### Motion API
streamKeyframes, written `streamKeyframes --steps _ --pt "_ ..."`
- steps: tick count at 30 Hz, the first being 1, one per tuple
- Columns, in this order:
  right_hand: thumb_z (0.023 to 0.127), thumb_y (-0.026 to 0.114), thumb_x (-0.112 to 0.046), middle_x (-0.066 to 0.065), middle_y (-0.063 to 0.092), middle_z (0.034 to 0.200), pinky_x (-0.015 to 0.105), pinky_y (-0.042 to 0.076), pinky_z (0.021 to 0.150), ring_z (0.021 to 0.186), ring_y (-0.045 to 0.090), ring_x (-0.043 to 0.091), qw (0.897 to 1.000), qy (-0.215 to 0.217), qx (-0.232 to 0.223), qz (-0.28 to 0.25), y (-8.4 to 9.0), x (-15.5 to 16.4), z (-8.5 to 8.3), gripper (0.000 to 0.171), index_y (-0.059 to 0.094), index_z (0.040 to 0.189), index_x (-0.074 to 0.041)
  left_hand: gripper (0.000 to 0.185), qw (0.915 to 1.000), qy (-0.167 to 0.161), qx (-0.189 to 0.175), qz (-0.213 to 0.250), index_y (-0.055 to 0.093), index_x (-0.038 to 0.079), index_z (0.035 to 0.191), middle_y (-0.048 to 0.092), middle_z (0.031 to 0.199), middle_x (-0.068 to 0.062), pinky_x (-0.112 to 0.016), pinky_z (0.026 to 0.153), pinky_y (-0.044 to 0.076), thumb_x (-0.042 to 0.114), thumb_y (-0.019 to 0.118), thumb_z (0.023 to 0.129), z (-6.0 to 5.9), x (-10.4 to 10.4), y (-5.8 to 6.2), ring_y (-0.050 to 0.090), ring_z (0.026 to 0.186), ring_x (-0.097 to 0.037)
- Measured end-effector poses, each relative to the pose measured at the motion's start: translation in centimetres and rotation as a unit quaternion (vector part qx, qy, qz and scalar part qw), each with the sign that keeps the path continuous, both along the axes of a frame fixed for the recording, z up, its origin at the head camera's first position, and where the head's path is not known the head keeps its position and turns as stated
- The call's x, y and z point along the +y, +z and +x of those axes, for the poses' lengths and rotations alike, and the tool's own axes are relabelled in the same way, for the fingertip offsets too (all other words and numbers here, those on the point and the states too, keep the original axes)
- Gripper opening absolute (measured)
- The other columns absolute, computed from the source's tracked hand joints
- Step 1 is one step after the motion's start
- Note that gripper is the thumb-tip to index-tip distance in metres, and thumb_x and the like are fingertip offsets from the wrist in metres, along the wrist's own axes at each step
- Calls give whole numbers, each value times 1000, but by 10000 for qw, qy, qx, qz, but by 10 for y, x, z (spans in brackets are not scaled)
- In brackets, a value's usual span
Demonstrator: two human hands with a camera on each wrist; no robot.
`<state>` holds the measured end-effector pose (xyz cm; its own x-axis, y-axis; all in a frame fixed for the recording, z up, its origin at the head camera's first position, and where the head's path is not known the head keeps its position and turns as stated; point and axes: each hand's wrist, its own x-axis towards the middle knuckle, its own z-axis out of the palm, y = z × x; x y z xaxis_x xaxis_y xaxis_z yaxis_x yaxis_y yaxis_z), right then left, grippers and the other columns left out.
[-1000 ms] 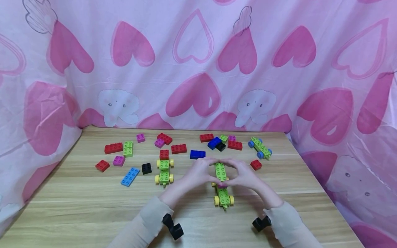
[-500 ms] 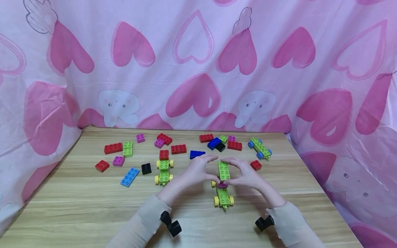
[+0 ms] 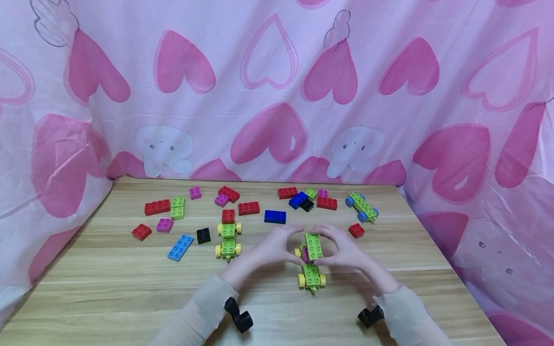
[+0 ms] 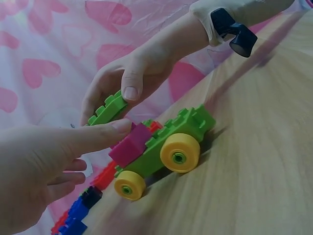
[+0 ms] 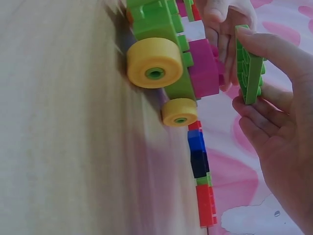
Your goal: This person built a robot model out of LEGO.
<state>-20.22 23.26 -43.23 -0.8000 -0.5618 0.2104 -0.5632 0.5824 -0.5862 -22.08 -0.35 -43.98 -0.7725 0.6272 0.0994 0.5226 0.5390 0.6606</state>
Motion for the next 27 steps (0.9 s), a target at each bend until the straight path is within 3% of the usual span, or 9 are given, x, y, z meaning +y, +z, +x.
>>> streamKeyframes --steps 6,13,20,27 --pt "72 86 -32 6 60 131 58 44 103 123 55 31 9996 59 -280 -33 -5 0 3 68 58 129 -10 97 9994 -170 -15 -310 46 5 143 49 147 -10 -43 114 37 44 88 65 2 1 -8 44 138 -27" --pt "72 86 -33 5 61 129 59 43 103 123 55 30 9992 107 -379 -50 -8 -1 4 66 58 129 -13 101 9986 -345 -159 -367 44 2 144 49 147 -12 -41 114 37 44 89 65 6 3 -12 45 136 -26" --pt "72 86 -29 5 60 130 59 42 104 124 54 31 9985 91 -525 -133 -10 -2 4 66 57 130 -14 102 9973 -520 51 -513 44 0 144 52 143 -14 -38 113 38 45 89 64 7 4 -18 48 133 -26" --pt "71 87 -29 9 59 132 58 42 105 125 53 31 9983 69 -558 -157 -12 -2 4 67 57 130 -13 104 9965 -495 -167 -652 42 0 145 47 147 -15 -40 115 36 46 89 64 7 4 -18 44 137 -29"
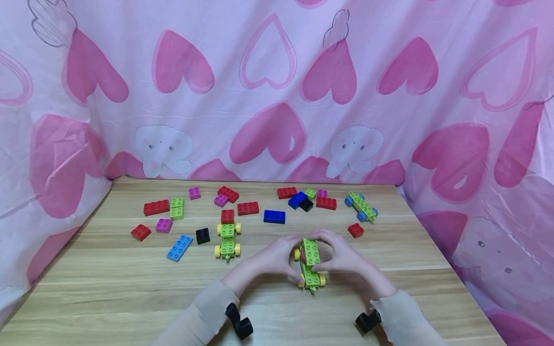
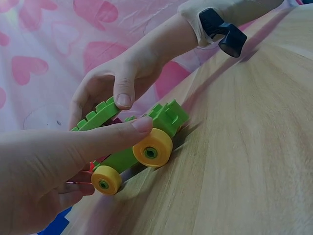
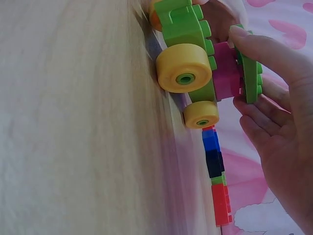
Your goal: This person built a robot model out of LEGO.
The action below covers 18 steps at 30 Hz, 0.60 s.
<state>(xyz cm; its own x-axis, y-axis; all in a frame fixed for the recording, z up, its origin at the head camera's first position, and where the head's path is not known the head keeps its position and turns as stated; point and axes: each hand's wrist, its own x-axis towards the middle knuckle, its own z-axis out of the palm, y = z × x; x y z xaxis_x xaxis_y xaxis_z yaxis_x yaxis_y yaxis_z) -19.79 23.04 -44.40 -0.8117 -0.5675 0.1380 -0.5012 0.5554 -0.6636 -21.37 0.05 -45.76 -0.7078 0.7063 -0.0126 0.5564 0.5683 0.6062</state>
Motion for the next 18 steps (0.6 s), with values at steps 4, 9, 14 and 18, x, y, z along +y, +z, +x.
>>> streamKeyframes --steps 4,9,14,18 --pt "70 88 -27 8 59 132 58 42 105 126 53 32 10000 -3 -30 0 0 0 0 68 56 130 -13 104 10000 8 -17 -70 42 0 145 47 148 -15 -40 116 35 46 89 65 0 0 -1 42 139 -29" --pt "70 88 -26 3 59 130 57 42 105 125 54 30 10000 -19 -84 38 2 -1 0 68 56 130 -15 103 9999 17 -4 -123 44 1 144 50 146 -12 -38 115 36 48 89 64 0 0 -1 44 137 -27" --pt "71 88 -25 4 59 131 58 42 105 126 53 31 9999 -70 -106 116 1 -2 0 69 56 131 -15 100 10000 -47 20 -86 45 3 144 52 144 -10 -37 114 37 48 88 66 0 -2 -1 47 135 -25" --pt "70 88 -24 4 60 132 57 42 105 127 53 31 9997 -111 25 212 1 -2 1 70 57 131 -13 100 10000 -63 -11 -31 45 3 144 53 144 -9 -35 113 38 48 88 66 1 -2 -1 48 134 -23"
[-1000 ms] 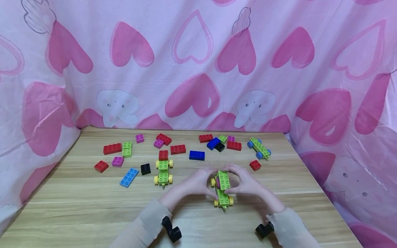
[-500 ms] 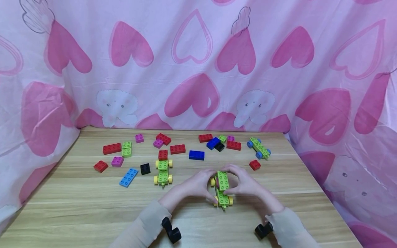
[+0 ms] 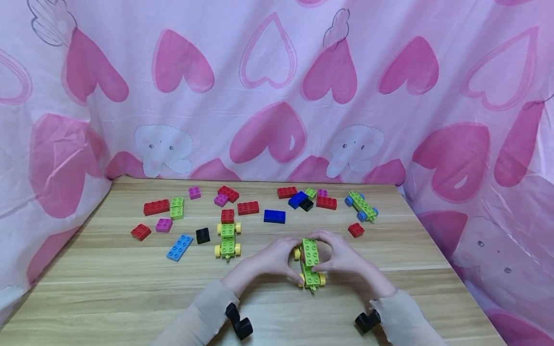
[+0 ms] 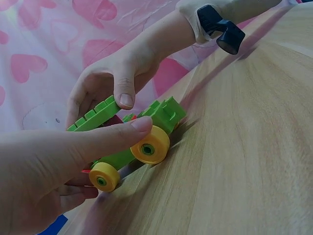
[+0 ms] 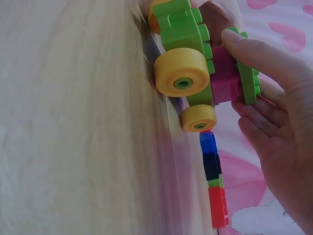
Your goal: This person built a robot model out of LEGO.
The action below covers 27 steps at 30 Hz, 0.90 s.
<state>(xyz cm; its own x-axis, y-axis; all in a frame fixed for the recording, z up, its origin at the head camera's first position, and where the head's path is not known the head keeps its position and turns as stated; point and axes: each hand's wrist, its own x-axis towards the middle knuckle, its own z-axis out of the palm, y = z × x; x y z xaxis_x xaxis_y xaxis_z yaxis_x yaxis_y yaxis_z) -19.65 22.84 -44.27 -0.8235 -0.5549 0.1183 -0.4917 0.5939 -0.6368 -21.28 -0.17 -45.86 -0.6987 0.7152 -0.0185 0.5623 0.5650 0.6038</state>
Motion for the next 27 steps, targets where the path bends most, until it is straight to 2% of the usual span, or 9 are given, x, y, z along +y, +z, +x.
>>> streamKeyframes --steps 7,19,27 --pt "68 89 -24 1 62 128 54 44 103 124 55 27 9996 47 257 147 0 0 -1 70 57 130 -13 98 10000 20 -15 70 47 4 143 56 140 -7 -32 111 41 46 89 65 1 -1 1 51 130 -20" --pt "70 88 -24 3 62 130 55 44 103 124 55 29 9999 115 35 95 0 0 -4 69 57 130 -12 97 9999 95 -95 80 48 4 142 57 139 -8 -32 110 41 45 89 64 2 0 1 52 130 -20" --pt "69 89 -26 9 62 129 59 44 102 122 56 34 9995 227 88 209 1 0 -7 70 58 129 -8 96 9997 146 -141 112 50 4 140 58 138 -7 -31 109 42 45 90 63 1 0 0 53 128 -19"
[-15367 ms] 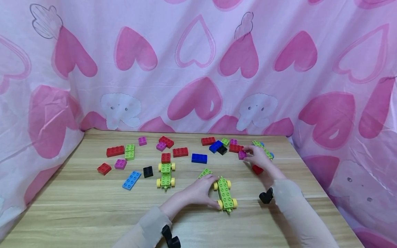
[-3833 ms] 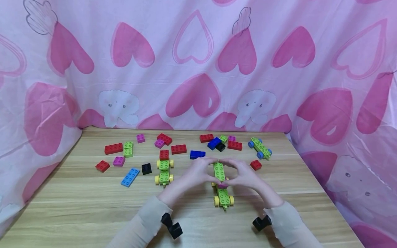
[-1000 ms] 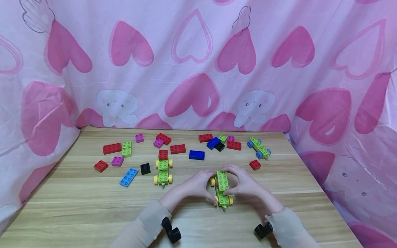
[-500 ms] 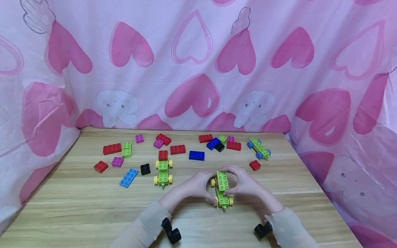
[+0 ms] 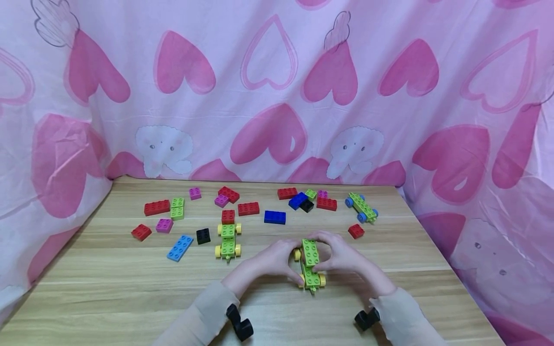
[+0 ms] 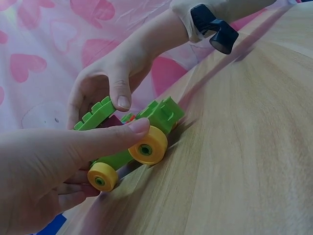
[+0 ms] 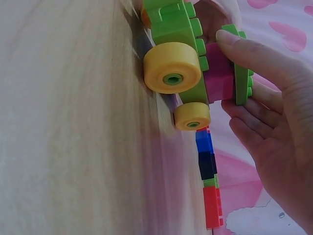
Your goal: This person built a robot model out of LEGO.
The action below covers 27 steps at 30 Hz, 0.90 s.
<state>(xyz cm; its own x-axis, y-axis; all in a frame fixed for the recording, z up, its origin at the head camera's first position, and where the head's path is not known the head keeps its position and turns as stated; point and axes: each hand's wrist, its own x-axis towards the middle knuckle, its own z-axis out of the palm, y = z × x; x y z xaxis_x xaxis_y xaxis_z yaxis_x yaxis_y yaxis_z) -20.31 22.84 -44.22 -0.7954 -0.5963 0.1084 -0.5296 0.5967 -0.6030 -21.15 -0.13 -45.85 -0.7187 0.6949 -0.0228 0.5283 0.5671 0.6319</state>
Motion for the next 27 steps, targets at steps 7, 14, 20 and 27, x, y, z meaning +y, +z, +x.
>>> streamKeyframes --steps 7,14,20,27 --pt "70 88 -26 10 63 129 60 43 102 123 56 35 9999 32 -126 51 3 -1 -1 67 60 128 -8 96 10000 8 -56 32 50 5 140 58 138 -7 -32 109 42 46 90 63 -1 0 -1 53 128 -18" --pt "71 87 -25 8 62 130 60 42 104 124 54 33 9993 -38 -372 -7 5 -1 -1 65 60 128 -9 95 10000 -1 -25 25 51 6 140 58 138 -6 -32 109 43 46 90 63 -1 0 -1 53 128 -18" --pt "72 86 -25 9 62 131 61 41 104 125 54 33 9990 -100 -436 12 5 -2 0 65 60 129 -9 95 9999 8 -103 54 51 6 140 58 138 -5 -32 109 42 47 90 63 -1 0 -2 53 128 -18" --pt "71 86 -22 9 62 130 61 41 104 124 54 33 9993 -174 -332 89 6 -5 1 64 61 128 -9 96 9999 23 -104 76 51 5 140 58 138 -6 -33 109 43 47 90 63 -2 0 -3 53 128 -19"
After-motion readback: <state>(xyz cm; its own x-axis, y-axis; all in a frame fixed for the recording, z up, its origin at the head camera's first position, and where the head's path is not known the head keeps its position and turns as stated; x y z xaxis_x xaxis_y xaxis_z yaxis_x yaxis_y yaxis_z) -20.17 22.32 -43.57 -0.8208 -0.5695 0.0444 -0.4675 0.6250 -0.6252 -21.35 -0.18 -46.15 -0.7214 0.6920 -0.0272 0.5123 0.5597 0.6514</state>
